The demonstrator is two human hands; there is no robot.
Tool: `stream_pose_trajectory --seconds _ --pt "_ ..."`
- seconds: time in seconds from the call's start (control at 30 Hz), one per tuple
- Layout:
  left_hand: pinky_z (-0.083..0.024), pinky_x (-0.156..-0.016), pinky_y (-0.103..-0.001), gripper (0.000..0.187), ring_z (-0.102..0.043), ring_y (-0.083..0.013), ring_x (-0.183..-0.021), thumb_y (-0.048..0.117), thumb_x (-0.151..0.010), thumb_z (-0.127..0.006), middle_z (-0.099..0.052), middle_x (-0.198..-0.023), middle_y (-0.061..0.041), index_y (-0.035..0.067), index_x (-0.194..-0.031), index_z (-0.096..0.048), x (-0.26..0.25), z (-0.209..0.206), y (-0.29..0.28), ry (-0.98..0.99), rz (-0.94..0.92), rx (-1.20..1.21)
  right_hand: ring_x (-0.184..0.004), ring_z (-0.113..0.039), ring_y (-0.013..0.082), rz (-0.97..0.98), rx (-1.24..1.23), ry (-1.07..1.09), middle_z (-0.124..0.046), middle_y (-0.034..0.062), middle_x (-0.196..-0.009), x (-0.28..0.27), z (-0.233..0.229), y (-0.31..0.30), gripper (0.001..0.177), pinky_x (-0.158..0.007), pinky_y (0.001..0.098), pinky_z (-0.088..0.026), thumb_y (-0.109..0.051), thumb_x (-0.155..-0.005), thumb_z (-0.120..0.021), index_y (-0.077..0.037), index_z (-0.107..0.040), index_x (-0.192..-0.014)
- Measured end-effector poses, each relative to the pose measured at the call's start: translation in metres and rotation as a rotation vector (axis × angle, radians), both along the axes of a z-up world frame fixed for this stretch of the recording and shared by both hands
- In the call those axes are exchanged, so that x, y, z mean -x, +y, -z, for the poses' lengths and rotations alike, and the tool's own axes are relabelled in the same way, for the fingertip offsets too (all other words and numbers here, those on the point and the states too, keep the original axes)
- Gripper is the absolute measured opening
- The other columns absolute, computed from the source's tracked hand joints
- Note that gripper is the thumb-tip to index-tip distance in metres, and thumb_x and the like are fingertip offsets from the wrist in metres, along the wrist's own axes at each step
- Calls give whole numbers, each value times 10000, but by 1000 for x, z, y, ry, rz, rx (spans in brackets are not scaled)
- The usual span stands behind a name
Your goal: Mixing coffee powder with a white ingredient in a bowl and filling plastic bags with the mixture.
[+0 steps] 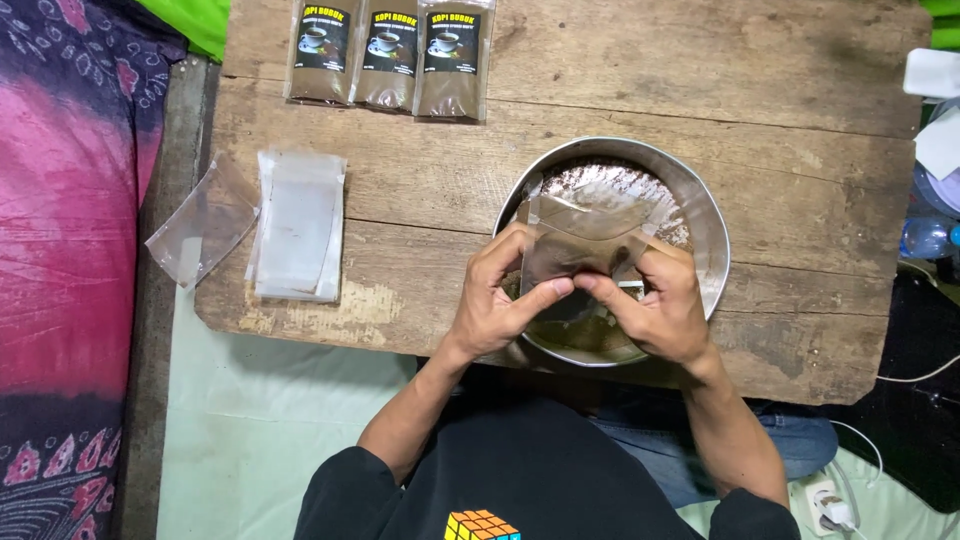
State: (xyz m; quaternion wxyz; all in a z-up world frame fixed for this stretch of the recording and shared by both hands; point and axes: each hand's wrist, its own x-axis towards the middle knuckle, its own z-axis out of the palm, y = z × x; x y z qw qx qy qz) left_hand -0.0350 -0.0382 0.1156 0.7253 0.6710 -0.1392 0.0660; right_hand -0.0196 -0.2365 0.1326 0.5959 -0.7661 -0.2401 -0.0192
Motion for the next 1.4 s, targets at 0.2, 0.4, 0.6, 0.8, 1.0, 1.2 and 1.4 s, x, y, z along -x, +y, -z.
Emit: stream_pose_trajectory --seconds 0.2,0.4,0.6,0.8,1.0,1.2,1.4 --pt "-520 -739 -359 222 -634 -287 -808 191 -914 -768 -631 -913 -117 50 -961 -604 4 -12 -3 7 -14 -95 -755 -709 291 23 -10 1 -716 191 -833 -2 0 -4 125 -726 427 -579 -28 -877 -777 57 -731 -956" --pt "-527 -785 -428 301 -678 -337 -890 150 -837 -833 -673 -966 -145 39 -1041 -642 8 -7 10 16 117 -110 -785 -727 260 10 -27 59 -722 173 -838 7 6 -12 138 -728 399 -589 -59 -856 -804 39 -740 -929" --pt "-538 -810 -341 286 -598 -146 -874 111 -815 -857 -645 -926 -90 35 -987 -641 18 11 7 136 33 113 -853 -729 293 -55 -24 92 -712 180 -892 5 -16 4 148 -784 448 -575 -62 -859 -791 39 -724 -944" --pt "-512 -782 -361 243 -607 -196 -848 130 -850 -825 -626 -914 -112 37 -954 -627 17 6 -9 77 -114 61 -849 -712 305 59 36 13 -699 185 -895 12 -3 6 142 -799 449 -570 -58 -898 -767 43 -725 -988" --pt "-526 -819 -372 334 -652 -228 -901 246 -826 -854 -656 -962 -106 65 -1022 -654 15 -7 1 80 -47 1 -784 -675 268 -31 -10 42 -684 161 -840 4 -18 5 97 -770 445 -564 -14 -878 -760 42 -726 -949" --pt "-545 -840 -362 299 -696 -227 -916 240 -848 -841 -684 -969 -70 91 -1068 -702 9 -14 8 55 -35 -5 -779 -653 210 -123 -54 122 -689 133 -818 0 -14 0 155 -759 415 -569 -116 -854 -805 15 -725 -875" --pt "-539 -845 -383 311 -683 -272 -898 231 -838 -849 -662 -969 -107 69 -1045 -684 5 -19 11 -13 -2 -19 -736 -650 221 -76 -68 97 -666 143 -782 1 8 -7 125 -728 363 -559 -57 -857 -804 20 -706 -860"
